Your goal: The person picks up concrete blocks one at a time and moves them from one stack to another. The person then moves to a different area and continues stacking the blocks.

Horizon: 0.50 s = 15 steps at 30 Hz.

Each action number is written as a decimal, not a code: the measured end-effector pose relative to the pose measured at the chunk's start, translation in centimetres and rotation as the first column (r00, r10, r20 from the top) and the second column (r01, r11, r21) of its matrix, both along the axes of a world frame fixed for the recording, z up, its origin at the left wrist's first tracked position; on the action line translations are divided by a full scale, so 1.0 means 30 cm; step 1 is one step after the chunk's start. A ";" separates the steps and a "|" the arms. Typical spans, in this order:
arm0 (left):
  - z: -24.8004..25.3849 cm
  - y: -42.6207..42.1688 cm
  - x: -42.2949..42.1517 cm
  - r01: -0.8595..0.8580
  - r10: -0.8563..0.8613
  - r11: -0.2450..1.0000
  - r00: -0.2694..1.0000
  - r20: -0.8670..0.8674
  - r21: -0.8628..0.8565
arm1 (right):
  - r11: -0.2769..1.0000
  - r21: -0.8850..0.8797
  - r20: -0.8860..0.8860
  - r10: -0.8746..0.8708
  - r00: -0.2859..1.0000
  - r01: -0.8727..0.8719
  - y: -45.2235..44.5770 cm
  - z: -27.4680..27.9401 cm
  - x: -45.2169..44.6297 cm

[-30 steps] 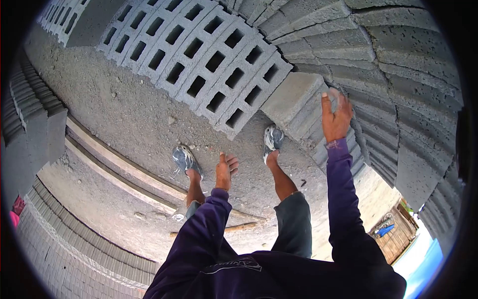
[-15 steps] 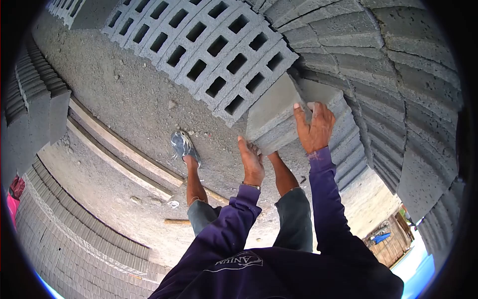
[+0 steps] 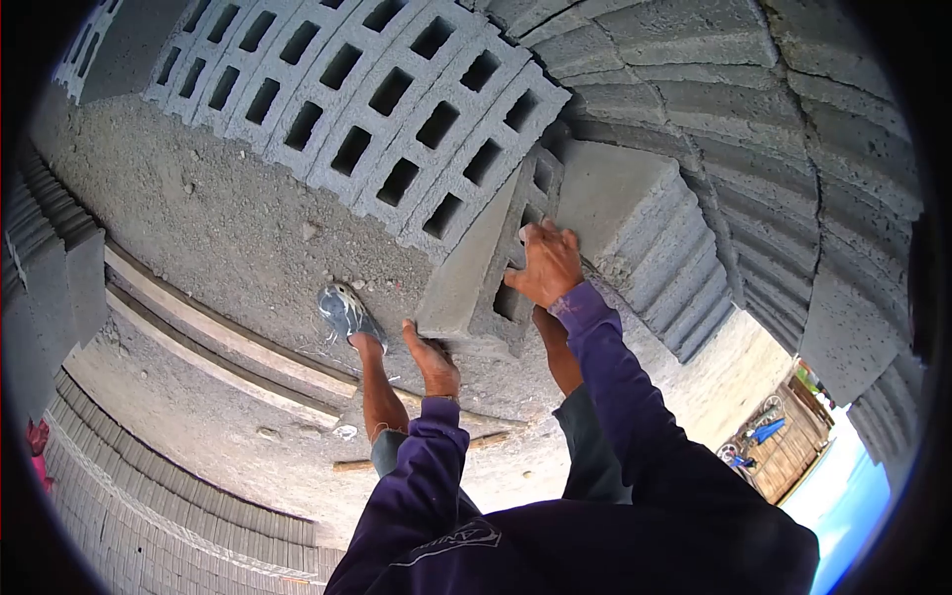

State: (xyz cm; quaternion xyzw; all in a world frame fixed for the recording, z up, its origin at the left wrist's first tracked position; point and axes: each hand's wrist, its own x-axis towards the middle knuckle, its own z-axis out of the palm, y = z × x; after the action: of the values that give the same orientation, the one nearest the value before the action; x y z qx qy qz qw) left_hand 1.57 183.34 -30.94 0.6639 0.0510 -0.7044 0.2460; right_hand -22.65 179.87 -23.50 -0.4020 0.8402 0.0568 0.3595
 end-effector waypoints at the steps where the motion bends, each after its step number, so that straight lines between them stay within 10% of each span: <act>1: -0.020 0.007 0.008 -0.017 0.017 0.999 1.000 0.001 -0.027 | 0.999 0.037 -0.013 0.001 1.000 -0.001 0.010 -0.031 0.018; 15: -0.149 0.035 0.053 -0.106 0.108 0.994 0.993 0.055 -0.036 | 0.966 -0.260 0.098 0.017 0.995 0.010 0.126 -0.159 0.120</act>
State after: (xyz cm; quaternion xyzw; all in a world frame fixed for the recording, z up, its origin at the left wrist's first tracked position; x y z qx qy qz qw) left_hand 3.15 184.40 -35.42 0.6758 0.0679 -0.6718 0.2956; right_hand -19.05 183.66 -28.27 -0.4495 0.8207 -0.0732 0.3451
